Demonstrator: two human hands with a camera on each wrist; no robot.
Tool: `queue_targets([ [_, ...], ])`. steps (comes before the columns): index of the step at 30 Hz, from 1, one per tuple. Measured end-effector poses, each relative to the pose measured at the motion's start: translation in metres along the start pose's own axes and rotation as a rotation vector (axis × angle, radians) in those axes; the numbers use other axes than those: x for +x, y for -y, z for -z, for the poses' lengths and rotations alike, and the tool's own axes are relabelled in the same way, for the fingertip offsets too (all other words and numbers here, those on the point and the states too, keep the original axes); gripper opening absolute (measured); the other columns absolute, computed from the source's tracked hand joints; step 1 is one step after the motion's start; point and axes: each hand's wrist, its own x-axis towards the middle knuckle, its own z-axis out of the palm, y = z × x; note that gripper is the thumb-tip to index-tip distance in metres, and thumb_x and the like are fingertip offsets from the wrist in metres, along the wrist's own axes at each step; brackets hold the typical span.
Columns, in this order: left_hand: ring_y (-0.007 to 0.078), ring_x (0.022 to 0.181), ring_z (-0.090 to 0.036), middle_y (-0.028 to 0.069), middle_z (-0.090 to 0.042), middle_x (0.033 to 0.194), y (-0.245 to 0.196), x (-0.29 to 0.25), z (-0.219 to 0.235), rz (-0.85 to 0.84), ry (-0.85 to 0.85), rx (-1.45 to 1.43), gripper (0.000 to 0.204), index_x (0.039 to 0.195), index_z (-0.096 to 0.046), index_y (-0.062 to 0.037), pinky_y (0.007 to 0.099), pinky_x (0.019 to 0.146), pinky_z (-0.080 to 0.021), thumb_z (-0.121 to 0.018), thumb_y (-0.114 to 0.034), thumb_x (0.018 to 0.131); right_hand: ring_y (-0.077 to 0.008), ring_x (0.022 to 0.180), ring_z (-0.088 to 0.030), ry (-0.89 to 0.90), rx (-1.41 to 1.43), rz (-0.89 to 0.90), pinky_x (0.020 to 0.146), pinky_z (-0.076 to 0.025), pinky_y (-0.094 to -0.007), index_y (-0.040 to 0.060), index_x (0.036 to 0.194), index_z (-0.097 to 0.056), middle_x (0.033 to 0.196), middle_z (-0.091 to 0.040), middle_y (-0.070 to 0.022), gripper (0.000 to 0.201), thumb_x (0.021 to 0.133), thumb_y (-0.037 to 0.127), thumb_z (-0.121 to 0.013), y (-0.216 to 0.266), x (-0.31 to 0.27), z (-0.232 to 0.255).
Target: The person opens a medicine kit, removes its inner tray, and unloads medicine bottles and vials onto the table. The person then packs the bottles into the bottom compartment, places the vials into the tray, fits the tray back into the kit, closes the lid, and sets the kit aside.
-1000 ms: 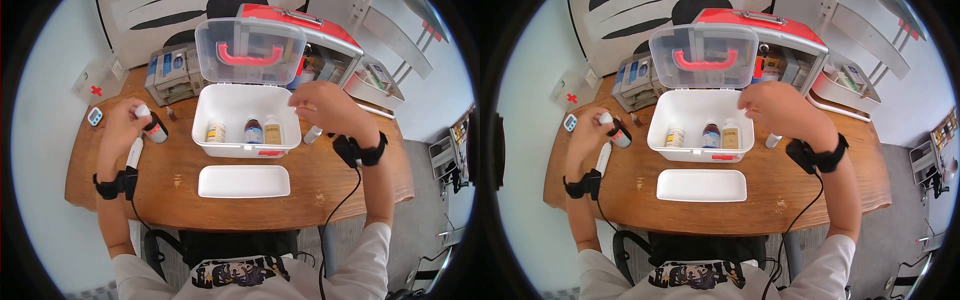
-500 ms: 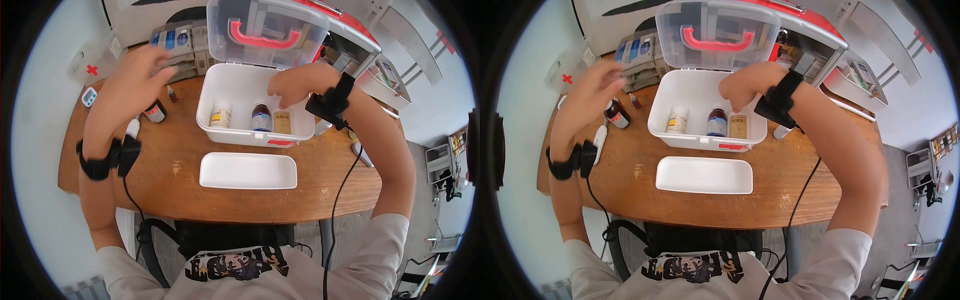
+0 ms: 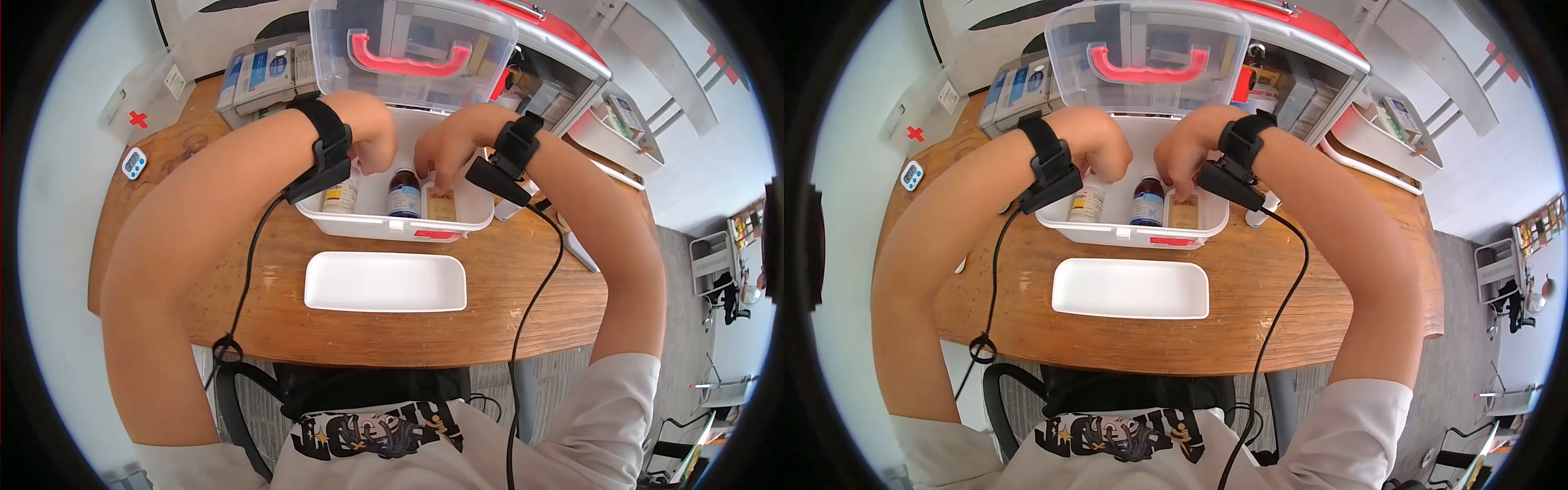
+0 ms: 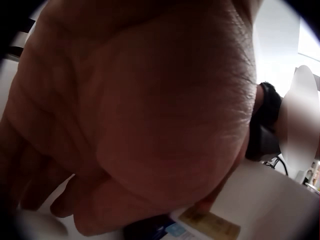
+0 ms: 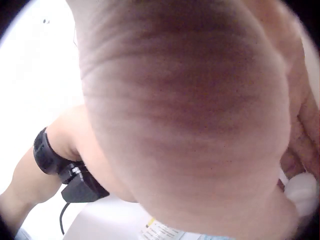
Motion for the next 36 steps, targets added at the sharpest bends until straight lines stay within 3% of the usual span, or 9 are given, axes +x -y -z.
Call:
queue_targets([
  [11,0.0232,0.097,-0.068,0.0073,-0.070,0.113,-0.007,0.024,-0.004,-0.071,0.256,0.081,0.048,0.114,-0.072,-0.0114,0.0358,0.085,-0.051,-0.078,-0.042,0.077,-0.0221,0.089,-0.066,0.034,0.244,-0.003,0.073,-0.053,-0.0315,-0.0007,0.129,-0.057,0.103,-0.067,-0.0127,0.071,0.074,0.038,-0.079,-0.004,-0.006,-0.005],
  [16,0.0262,0.082,-0.069,0.0172,-0.068,0.104,0.007,0.039,-0.008,-0.218,0.291,-0.117,0.058,0.120,-0.061,0.0080,0.0375,0.071,-0.054,-0.075,-0.034,0.083,-0.0208,0.083,-0.065,0.043,0.182,0.008,0.069,-0.053,-0.0308,-0.0017,0.125,-0.058,0.098,-0.065,-0.0119,0.069,0.073,0.038,-0.082,0.008,-0.013,0.005],
  [19,0.0274,0.081,-0.070,0.0192,-0.066,0.110,0.017,0.029,0.005,-0.358,0.260,-0.144,0.062,0.124,-0.058,0.0071,0.0386,0.075,-0.054,-0.075,-0.034,0.081,-0.0198,0.080,-0.064,0.030,0.197,0.024,0.067,-0.052,-0.0306,-0.0013,0.121,-0.060,0.094,-0.065,-0.0108,0.065,0.073,0.034,-0.084,0.012,-0.018,0.004],
  [21,0.0282,0.092,-0.068,0.0196,-0.063,0.115,0.026,-0.016,0.011,-0.378,0.155,-0.189,0.060,0.124,-0.058,0.0029,0.0385,0.083,-0.052,-0.074,-0.035,0.081,-0.0194,0.079,-0.064,0.011,0.237,0.035,0.066,-0.051,-0.0306,-0.0012,0.119,-0.061,0.093,-0.065,-0.0103,0.062,0.072,0.032,-0.084,0.010,-0.023,0.003],
  [24,0.0275,0.106,-0.061,0.0156,-0.061,0.117,0.048,-0.057,0.000,-0.422,-0.442,-0.283,0.043,0.117,-0.058,-0.0010,0.0380,0.088,-0.049,-0.071,-0.024,0.083,-0.0192,0.076,-0.063,-0.075,0.268,0.094,0.066,-0.051,-0.0311,0.0012,0.115,-0.063,0.096,-0.063,-0.0101,0.056,0.071,0.028,-0.084,0.007,-0.039,-0.003],
  [27,0.0251,0.100,-0.059,0.0112,-0.062,0.111,0.068,-0.089,-0.026,-0.448,-0.923,-0.395,0.038,0.117,-0.056,-0.0025,0.0353,0.086,-0.048,-0.069,-0.011,0.082,-0.0170,0.078,-0.062,-0.303,0.320,0.157,0.064,-0.051,-0.0322,0.0040,0.108,-0.064,0.100,-0.061,-0.0077,0.042,0.075,0.024,-0.080,0.006,-0.069,-0.019],
  [28,0.0221,0.097,-0.058,0.0094,-0.061,0.108,0.073,-0.104,-0.033,-0.414,-0.970,-0.512,0.038,0.118,-0.056,-0.0029,0.0331,0.085,-0.047,-0.069,-0.009,0.082,-0.0154,0.081,-0.060,-0.573,0.213,0.226,0.066,-0.051,-0.0315,0.0048,0.106,-0.063,0.101,-0.060,-0.0058,0.034,0.078,0.018,-0.076,0.005,-0.079,-0.031],
  [29,0.0190,0.094,-0.058,0.0075,-0.061,0.106,0.077,-0.120,-0.041,-0.381,-1.013,-0.631,0.039,0.118,-0.056,-0.0033,0.0310,0.084,-0.047,-0.069,-0.008,0.082,-0.0138,0.083,-0.059,-0.840,0.099,0.289,0.067,-0.050,-0.0308,0.0057,0.104,-0.063,0.102,-0.059,-0.0039,0.027,0.080,0.012,-0.073,0.006,-0.091,-0.043],
  [36,0.0119,0.089,-0.057,0.0049,-0.059,0.104,0.108,-0.158,-0.139,-0.206,-0.961,-1.134,0.034,0.116,-0.055,-0.0017,0.0254,0.076,-0.049,-0.066,0.002,0.084,-0.0144,0.083,-0.056,-1.472,0.495,0.121,0.075,-0.047,-0.0277,0.0037,0.102,-0.060,0.094,-0.057,-0.0036,0.022,0.081,0.001,-0.069,0.023,-0.208,-0.137],
])
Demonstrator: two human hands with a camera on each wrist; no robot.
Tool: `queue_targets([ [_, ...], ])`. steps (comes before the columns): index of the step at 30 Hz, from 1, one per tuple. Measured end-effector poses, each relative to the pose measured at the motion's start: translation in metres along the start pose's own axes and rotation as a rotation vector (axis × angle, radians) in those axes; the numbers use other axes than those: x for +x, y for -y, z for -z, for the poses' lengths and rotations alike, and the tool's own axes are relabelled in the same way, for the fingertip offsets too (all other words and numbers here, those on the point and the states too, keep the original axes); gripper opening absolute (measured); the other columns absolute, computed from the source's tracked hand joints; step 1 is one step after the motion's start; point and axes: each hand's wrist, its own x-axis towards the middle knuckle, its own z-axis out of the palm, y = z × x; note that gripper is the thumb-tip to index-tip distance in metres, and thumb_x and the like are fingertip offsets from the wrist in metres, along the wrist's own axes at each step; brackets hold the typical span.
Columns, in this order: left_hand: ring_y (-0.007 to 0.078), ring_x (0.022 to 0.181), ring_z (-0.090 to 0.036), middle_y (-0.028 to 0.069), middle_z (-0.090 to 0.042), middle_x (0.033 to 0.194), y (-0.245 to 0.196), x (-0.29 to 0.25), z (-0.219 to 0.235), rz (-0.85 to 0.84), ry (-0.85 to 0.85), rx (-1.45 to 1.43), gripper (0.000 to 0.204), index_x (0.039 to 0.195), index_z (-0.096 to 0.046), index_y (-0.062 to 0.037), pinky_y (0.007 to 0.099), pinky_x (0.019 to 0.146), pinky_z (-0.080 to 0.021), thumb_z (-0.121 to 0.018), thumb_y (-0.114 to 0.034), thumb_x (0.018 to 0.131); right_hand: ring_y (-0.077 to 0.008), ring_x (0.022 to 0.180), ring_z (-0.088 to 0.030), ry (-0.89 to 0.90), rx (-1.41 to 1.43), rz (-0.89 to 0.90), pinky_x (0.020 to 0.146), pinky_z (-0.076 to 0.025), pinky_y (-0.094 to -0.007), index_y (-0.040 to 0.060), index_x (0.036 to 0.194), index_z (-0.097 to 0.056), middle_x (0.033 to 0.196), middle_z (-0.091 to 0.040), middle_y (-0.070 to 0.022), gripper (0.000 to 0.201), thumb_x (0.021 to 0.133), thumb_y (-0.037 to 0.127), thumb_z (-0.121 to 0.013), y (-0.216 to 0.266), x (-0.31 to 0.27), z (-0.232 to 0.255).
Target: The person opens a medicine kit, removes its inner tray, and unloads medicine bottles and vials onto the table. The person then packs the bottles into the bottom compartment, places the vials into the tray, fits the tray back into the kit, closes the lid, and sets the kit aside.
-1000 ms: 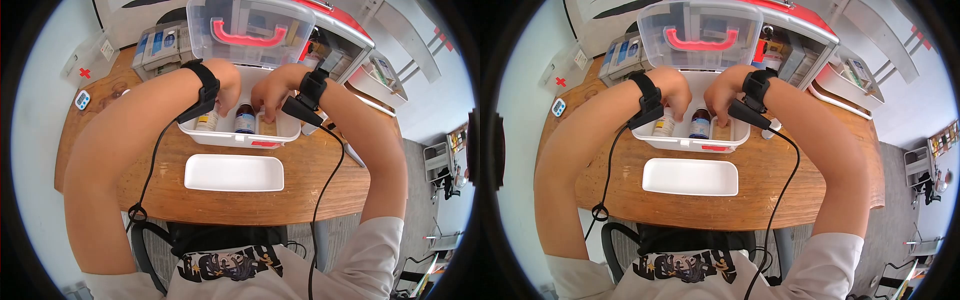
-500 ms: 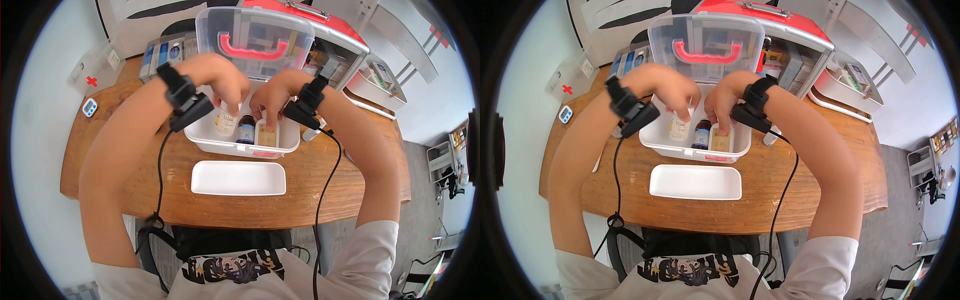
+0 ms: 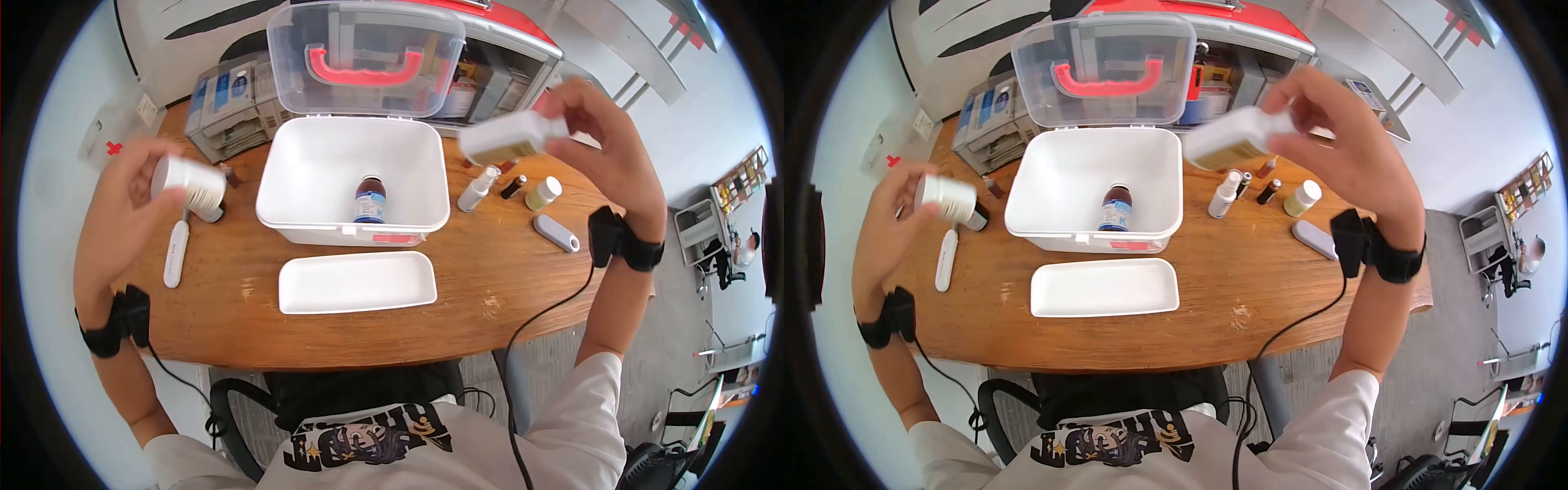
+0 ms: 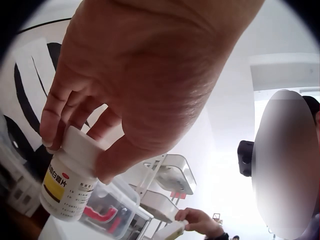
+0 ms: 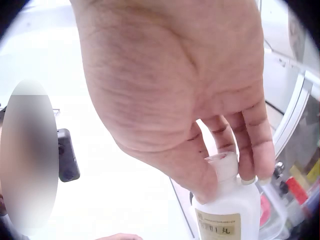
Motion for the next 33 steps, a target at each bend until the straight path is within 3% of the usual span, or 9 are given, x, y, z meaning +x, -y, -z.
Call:
queue_targets([
  [3,0.0121,0.089,-0.057,0.0050,-0.059,0.103,0.015,-0.019,-0.005,0.143,0.064,0.117,0.037,0.116,-0.055,-0.0019,0.0268,0.076,-0.050,-0.066,0.006,0.082,-0.0142,0.082,-0.056,0.064,-0.215,-0.058,0.075,-0.048,-0.0281,0.0036,0.104,-0.059,0.095,-0.058,-0.0033,0.025,0.082,0.001,-0.069,-0.007,-0.031,0.007],
  [7,0.0110,0.087,-0.055,0.0050,-0.058,0.098,0.026,-0.023,-0.029,0.188,0.132,0.239,0.035,0.112,-0.059,-0.0012,0.0262,0.076,-0.047,-0.069,0.003,0.079,-0.0255,0.088,-0.061,0.256,-0.476,-0.274,0.077,-0.049,-0.0352,0.0040,0.105,-0.060,0.098,-0.059,-0.0097,0.024,0.083,0.005,-0.068,-0.016,-0.051,-0.009],
  [13,0.0270,0.094,-0.057,0.0107,-0.057,0.104,0.058,-0.025,-0.046,-0.016,0.102,0.431,0.039,0.112,-0.059,-0.0011,0.0344,0.079,-0.047,-0.073,-0.003,0.076,-0.0338,0.095,-0.061,0.359,-0.554,-0.416,0.080,-0.049,-0.0422,0.0069,0.104,-0.061,0.104,-0.061,-0.0123,0.020,0.085,0.011,-0.067,-0.034,-0.058,-0.023],
  [19,0.0269,0.098,-0.058,0.0124,-0.056,0.110,0.048,-0.025,-0.045,0.023,0.117,0.469,0.038,0.113,-0.058,-0.0011,0.0344,0.083,-0.047,-0.072,-0.003,0.078,-0.0327,0.095,-0.061,0.265,-0.588,-0.221,0.082,-0.049,-0.0406,0.0054,0.104,-0.063,0.104,-0.063,-0.0130,0.019,0.087,0.013,-0.067,-0.016,-0.014,-0.011],
  [22,0.0254,0.101,-0.059,0.0126,-0.056,0.116,0.029,-0.012,-0.054,0.043,0.000,0.386,0.038,0.117,-0.058,-0.0017,0.0353,0.087,-0.047,-0.069,-0.006,0.081,-0.0332,0.097,-0.061,0.363,-0.571,-0.127,0.084,-0.049,-0.0413,0.0039,0.103,-0.063,0.102,-0.064,-0.0146,0.021,0.088,0.019,-0.065,-0.001,0.032,-0.031],
  [24,0.0261,0.113,-0.056,0.0128,-0.055,0.128,0.023,-0.001,-0.072,-0.114,-0.156,0.121,0.042,0.124,-0.058,-0.0032,0.0372,0.097,-0.044,-0.068,-0.009,0.084,-0.0291,0.094,-0.063,0.484,-0.564,0.144,0.085,-0.050,-0.0385,0.0042,0.105,-0.066,0.101,-0.067,-0.0117,0.024,0.090,0.022,-0.065,-0.001,0.059,-0.054],
  [26,0.0281,0.121,-0.051,0.0131,-0.053,0.133,0.022,0.009,-0.094,-0.222,-0.161,0.128,0.045,0.127,-0.057,-0.0037,0.0388,0.103,-0.040,-0.069,-0.011,0.084,-0.0362,0.092,-0.063,0.632,-0.447,0.243,0.080,-0.050,-0.0450,0.0025,0.103,-0.066,0.097,-0.067,-0.0158,0.029,0.089,0.027,-0.061,-0.010,0.087,-0.081],
  [28,0.0302,0.130,-0.046,0.0133,-0.051,0.139,0.020,0.014,-0.110,-0.330,-0.165,0.130,0.048,0.129,-0.057,-0.0042,0.0404,0.109,-0.036,-0.070,-0.013,0.084,-0.0354,0.088,-0.065,0.866,-0.609,-0.037,0.075,-0.051,-0.0447,0.0033,0.101,-0.069,0.096,-0.069,-0.0148,0.031,0.084,0.028,-0.063,0.002,0.113,-0.115],
  [33,0.0362,0.147,-0.023,0.0171,-0.038,0.152,0.023,0.014,-0.124,-0.388,0.099,0.204,0.058,0.133,-0.058,-0.0058,0.0460,0.117,-0.025,-0.077,-0.022,0.080,-0.0307,0.087,-0.066,1.151,-0.872,-0.215,0.074,-0.052,-0.0426,0.0069,0.103,-0.072,0.092,-0.070,-0.0115,0.034,0.080,0.032,-0.067,0.006,0.138,-0.155],
])
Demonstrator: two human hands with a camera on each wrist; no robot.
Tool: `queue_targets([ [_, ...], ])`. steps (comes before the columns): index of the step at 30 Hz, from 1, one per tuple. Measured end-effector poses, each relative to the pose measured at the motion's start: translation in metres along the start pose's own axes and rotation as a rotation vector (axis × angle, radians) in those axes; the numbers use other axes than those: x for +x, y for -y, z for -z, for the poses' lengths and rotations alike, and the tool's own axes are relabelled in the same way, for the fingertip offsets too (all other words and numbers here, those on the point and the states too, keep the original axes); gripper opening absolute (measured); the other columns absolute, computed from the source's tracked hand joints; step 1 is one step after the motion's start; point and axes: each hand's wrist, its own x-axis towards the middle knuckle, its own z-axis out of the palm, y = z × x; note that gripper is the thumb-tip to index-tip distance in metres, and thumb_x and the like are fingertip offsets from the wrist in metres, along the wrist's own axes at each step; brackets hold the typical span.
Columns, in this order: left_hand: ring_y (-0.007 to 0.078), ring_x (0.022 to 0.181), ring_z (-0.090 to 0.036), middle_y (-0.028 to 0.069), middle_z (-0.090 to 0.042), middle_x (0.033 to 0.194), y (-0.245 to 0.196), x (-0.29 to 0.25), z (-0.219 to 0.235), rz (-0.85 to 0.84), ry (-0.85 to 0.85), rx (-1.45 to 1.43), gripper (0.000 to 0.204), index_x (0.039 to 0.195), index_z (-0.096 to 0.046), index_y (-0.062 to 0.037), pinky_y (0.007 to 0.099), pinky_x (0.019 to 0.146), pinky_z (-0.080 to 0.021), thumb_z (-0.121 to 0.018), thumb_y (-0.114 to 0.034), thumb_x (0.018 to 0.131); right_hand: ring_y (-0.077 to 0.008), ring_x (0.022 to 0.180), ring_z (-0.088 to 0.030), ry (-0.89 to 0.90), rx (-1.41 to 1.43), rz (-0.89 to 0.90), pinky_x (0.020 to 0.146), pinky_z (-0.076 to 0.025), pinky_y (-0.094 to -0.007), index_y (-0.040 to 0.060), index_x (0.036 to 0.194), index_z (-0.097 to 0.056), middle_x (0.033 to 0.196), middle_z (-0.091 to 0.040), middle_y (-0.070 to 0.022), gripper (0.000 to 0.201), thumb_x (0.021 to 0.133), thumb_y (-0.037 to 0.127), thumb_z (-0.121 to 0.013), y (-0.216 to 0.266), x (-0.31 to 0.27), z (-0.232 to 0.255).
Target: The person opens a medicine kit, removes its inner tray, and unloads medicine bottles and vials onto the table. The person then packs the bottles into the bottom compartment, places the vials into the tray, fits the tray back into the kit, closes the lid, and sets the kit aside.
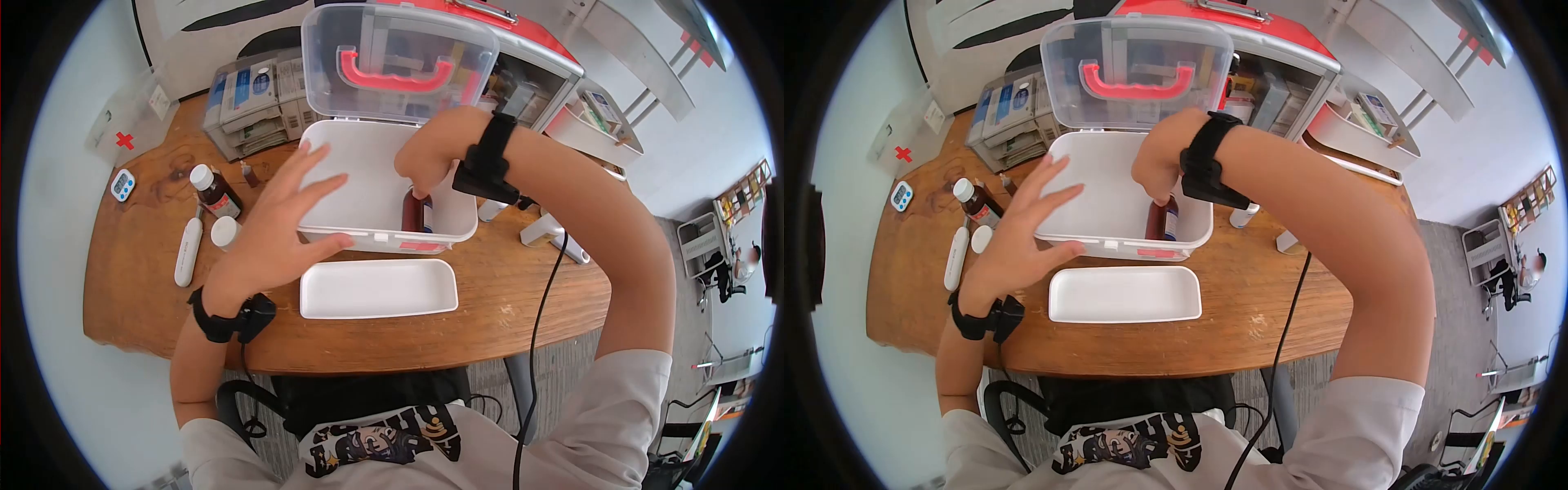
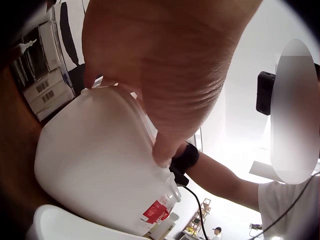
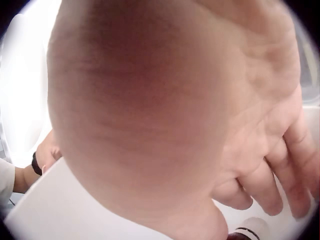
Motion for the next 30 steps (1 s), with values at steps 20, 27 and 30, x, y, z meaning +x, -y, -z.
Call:
queue_targets([
  [20,0.0377,0.142,-0.034,0.0206,-0.050,0.143,-0.016,-0.008,-0.022,0.017,-0.160,0.076,0.042,0.111,-0.070,0.0026,0.0483,0.111,-0.035,-0.078,-0.024,0.080,-0.0184,0.072,-0.064,0.066,0.623,0.433,0.061,-0.051,-0.0298,0.0068,0.106,-0.061,0.093,-0.063,-0.0113,0.026,0.089,0.026,-0.064,-0.009,0.035,-0.005],
  [27,0.0380,0.140,-0.035,0.0176,-0.048,0.142,-0.014,-0.008,-0.024,0.011,-0.180,0.045,0.042,0.112,-0.067,-0.0009,0.0478,0.112,-0.034,-0.080,-0.019,0.077,-0.0129,0.081,-0.056,-0.810,0.665,0.607,0.068,-0.046,-0.0277,0.0061,0.109,-0.061,0.104,-0.060,-0.0037,0.016,0.093,0.011,-0.062,-0.016,-0.059,-0.017],
  [30,0.0371,0.140,-0.035,0.0168,-0.039,0.149,-0.008,-0.011,-0.025,0.015,-0.170,0.011,0.063,0.129,-0.055,-0.0033,0.0479,0.114,-0.031,-0.082,-0.022,0.075,-0.0154,0.100,-0.060,-1.034,0.864,0.529,0.085,-0.050,-0.0313,0.0069,0.120,-0.058,0.110,-0.061,-0.0066,0.030,0.091,0.009,-0.067,-0.037,-0.119,-0.037],
])
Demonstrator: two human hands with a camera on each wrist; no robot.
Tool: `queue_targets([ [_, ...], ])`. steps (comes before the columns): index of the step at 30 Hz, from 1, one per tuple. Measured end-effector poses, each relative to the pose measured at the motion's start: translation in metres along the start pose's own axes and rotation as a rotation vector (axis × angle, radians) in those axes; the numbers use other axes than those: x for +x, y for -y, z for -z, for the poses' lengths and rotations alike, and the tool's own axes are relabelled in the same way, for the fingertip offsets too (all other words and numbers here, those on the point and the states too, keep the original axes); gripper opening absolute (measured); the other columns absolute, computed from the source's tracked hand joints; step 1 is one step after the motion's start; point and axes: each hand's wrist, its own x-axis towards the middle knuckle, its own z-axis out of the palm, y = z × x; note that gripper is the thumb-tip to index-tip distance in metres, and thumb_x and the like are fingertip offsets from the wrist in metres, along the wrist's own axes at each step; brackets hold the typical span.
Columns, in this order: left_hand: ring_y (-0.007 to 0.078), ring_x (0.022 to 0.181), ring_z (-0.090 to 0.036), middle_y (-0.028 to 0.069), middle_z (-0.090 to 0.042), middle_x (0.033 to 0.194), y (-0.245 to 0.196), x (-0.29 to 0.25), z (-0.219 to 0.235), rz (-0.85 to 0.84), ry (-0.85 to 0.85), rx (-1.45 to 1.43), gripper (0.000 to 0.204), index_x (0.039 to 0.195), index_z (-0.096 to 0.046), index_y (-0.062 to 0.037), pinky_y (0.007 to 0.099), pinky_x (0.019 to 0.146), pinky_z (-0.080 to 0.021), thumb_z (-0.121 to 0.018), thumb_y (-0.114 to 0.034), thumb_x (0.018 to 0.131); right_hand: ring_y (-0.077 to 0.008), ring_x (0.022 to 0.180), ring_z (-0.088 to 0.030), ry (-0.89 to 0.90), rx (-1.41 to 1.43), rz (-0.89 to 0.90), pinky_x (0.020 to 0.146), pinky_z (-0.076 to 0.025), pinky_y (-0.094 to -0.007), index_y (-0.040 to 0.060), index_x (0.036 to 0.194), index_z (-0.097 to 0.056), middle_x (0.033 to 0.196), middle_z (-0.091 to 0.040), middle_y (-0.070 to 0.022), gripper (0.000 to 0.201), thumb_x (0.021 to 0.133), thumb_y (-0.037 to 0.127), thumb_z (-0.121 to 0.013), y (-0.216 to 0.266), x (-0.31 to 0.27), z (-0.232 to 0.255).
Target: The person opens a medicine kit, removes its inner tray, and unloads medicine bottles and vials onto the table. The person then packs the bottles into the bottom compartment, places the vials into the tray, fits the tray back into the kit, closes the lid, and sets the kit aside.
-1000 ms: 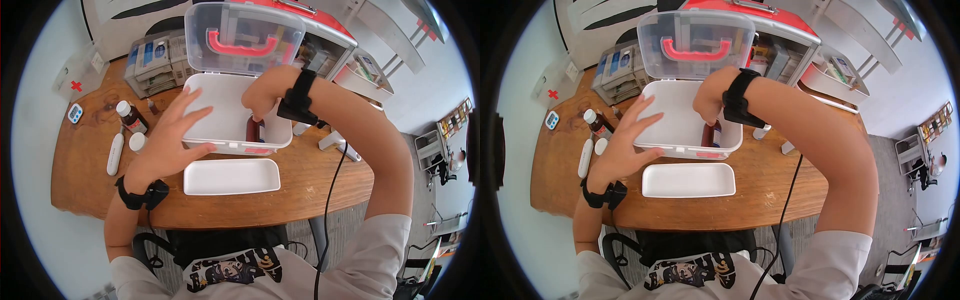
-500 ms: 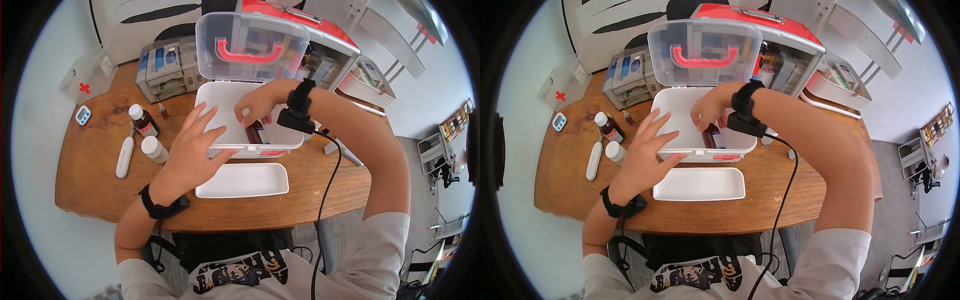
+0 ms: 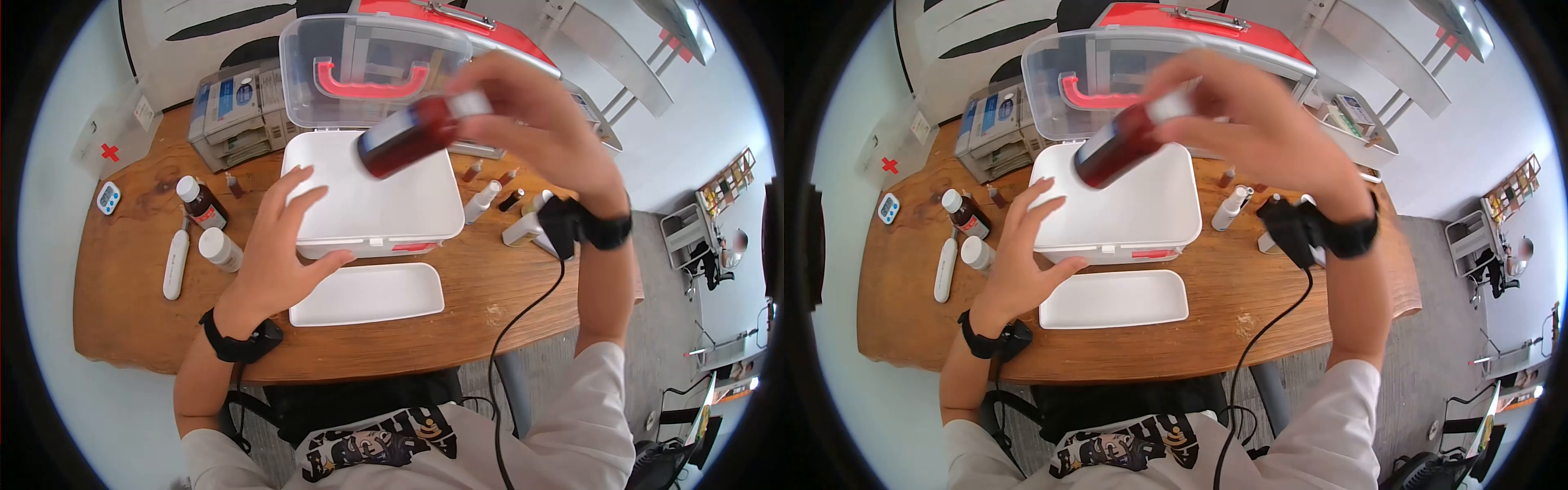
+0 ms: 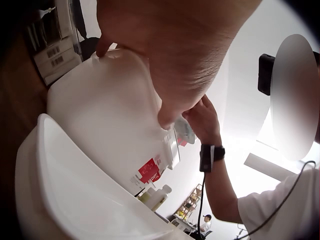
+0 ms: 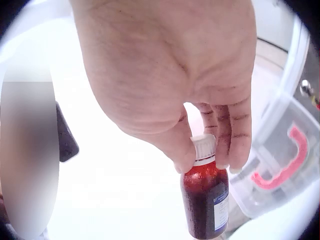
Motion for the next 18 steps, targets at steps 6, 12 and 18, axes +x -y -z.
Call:
queue_targets([
  [6,0.0327,0.141,-0.033,0.0195,-0.033,0.153,0.020,0.002,-0.006,0.084,-0.202,-0.256,0.059,0.143,-0.040,-0.0008,0.0425,0.116,-0.026,-0.061,-0.026,0.094,-0.0142,0.102,-0.062,-0.317,-0.139,-0.104,0.088,-0.049,-0.0296,0.0022,0.116,-0.058,0.109,-0.062,-0.0062,0.027,0.090,-0.001,-0.065,0.006,-0.090,0.015],
  [12,0.0251,0.144,-0.029,0.0159,-0.034,0.154,0.026,0.006,-0.017,0.306,-0.168,-0.559,0.055,0.150,-0.029,0.0039,0.0356,0.118,-0.021,-0.042,-0.027,0.106,-0.0333,0.094,-0.061,-0.077,-0.522,-0.309,0.079,-0.051,-0.0383,0.0028,0.107,-0.060,0.104,-0.059,-0.0128,0.025,0.083,0.003,-0.068,-0.006,-0.129,-0.025],
  [18,0.0249,0.146,-0.025,0.0183,-0.027,0.157,0.028,0.003,-0.022,0.339,-0.157,-0.660,0.063,0.152,-0.024,0.0043,0.0357,0.119,-0.019,-0.039,-0.036,0.106,-0.0364,0.094,-0.060,-0.158,-0.557,-0.312,0.077,-0.050,-0.0427,0.0045,0.106,-0.060,0.103,-0.058,-0.0130,0.021,0.085,0.004,-0.065,-0.035,-0.150,-0.051],
])
